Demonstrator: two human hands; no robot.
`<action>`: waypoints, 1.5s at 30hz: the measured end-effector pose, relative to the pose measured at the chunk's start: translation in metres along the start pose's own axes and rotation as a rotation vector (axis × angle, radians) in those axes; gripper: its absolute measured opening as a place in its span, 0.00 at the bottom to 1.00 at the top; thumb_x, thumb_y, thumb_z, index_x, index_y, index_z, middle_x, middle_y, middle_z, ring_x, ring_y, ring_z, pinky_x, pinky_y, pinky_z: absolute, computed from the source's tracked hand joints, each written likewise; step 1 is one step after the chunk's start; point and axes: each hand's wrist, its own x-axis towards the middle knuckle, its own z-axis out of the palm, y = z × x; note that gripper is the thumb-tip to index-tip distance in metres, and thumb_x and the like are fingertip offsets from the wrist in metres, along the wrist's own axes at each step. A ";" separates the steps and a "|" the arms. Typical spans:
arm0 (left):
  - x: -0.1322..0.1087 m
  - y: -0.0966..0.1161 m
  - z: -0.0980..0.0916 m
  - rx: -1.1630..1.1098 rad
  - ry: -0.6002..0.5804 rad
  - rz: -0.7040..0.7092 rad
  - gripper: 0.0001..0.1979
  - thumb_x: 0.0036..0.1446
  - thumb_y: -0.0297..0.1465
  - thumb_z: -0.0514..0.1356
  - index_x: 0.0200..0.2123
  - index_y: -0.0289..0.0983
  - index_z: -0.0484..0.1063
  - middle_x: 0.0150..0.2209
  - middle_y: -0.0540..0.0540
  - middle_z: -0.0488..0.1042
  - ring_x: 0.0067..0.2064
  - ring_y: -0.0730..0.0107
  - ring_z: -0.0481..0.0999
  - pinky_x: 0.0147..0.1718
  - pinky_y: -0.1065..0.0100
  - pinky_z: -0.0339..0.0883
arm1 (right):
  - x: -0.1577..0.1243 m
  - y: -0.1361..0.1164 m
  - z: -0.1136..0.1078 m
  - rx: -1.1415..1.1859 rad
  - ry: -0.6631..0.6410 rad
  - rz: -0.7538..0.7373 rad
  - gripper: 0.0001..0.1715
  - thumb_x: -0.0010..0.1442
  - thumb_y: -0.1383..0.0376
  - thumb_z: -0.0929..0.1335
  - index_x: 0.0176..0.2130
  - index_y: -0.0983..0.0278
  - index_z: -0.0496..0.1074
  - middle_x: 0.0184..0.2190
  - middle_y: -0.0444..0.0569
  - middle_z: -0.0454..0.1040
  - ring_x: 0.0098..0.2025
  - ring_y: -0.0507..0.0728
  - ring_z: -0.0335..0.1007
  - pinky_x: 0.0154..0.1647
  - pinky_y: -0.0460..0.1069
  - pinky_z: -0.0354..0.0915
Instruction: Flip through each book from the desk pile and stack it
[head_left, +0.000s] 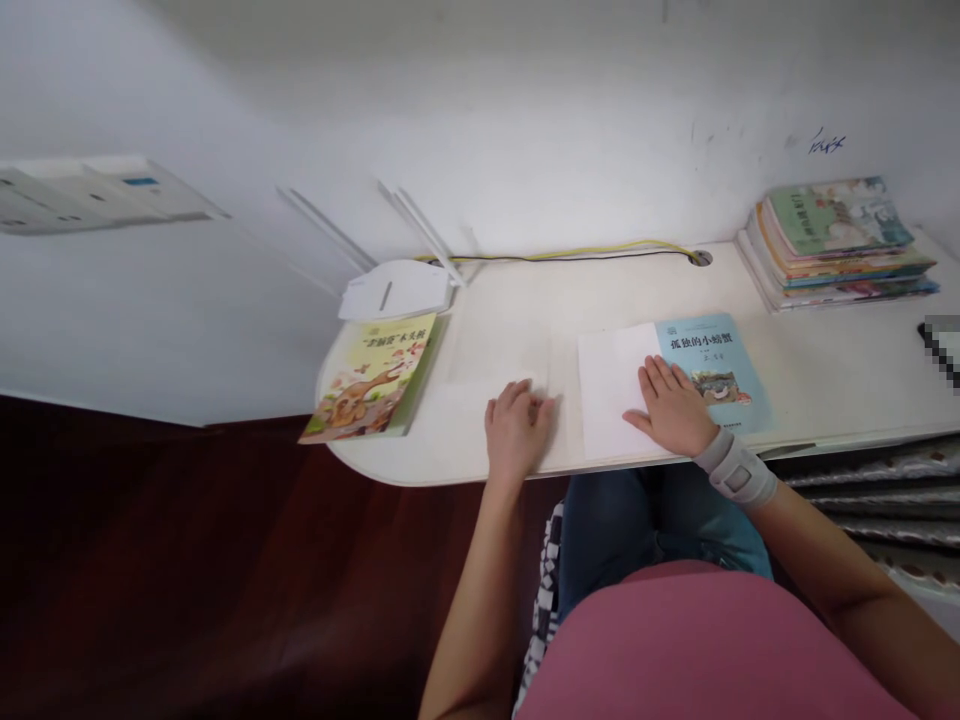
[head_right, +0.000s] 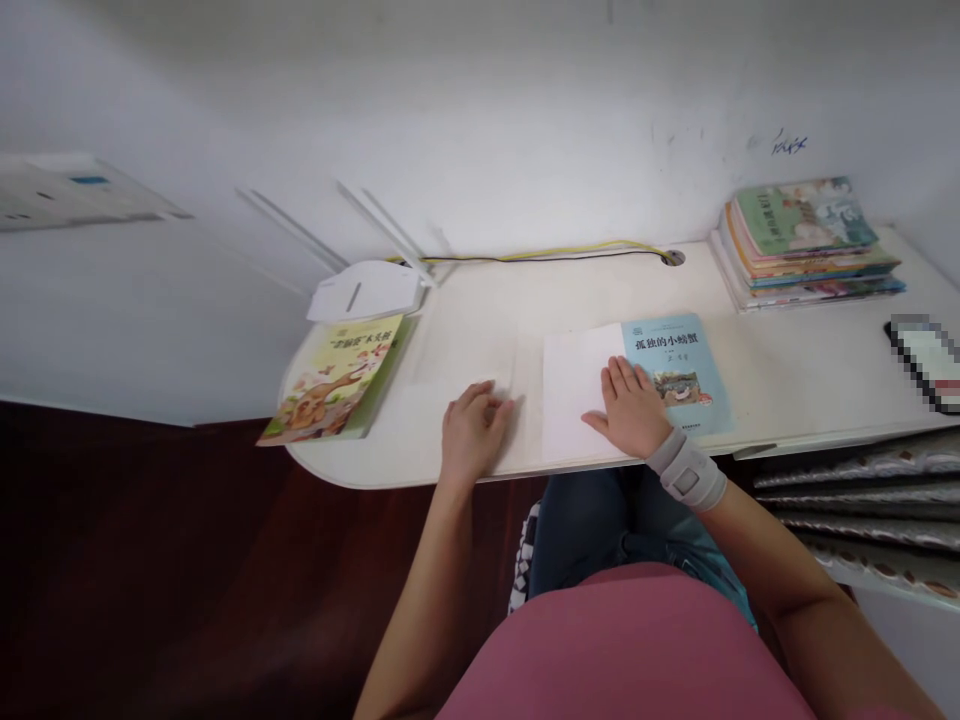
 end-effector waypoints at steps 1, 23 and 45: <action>0.001 -0.001 -0.001 -0.043 0.005 0.002 0.10 0.57 0.36 0.54 0.27 0.39 0.68 0.53 0.39 0.73 0.59 0.53 0.67 0.60 0.48 0.54 | 0.000 -0.001 0.000 -0.001 0.012 -0.003 0.41 0.64 0.48 0.60 0.60 0.81 0.61 0.63 0.70 0.57 0.67 0.68 0.50 0.65 0.60 0.50; 0.011 0.143 0.022 -0.897 -0.210 0.220 0.29 0.63 0.51 0.46 0.61 0.43 0.58 0.67 0.41 0.55 0.68 0.59 0.52 0.64 0.52 0.49 | -0.074 0.006 -0.001 0.772 0.448 0.259 0.29 0.66 0.60 0.59 0.64 0.65 0.57 0.53 0.57 0.73 0.53 0.60 0.71 0.52 0.56 0.69; 0.023 0.193 0.053 0.388 -0.382 0.373 0.32 0.62 0.50 0.45 0.58 0.34 0.65 0.53 0.29 0.70 0.54 0.43 0.69 0.52 0.49 0.57 | -0.061 0.140 -0.017 0.175 0.219 0.437 0.28 0.62 0.67 0.58 0.59 0.70 0.63 0.36 0.55 0.77 0.40 0.61 0.71 0.44 0.55 0.67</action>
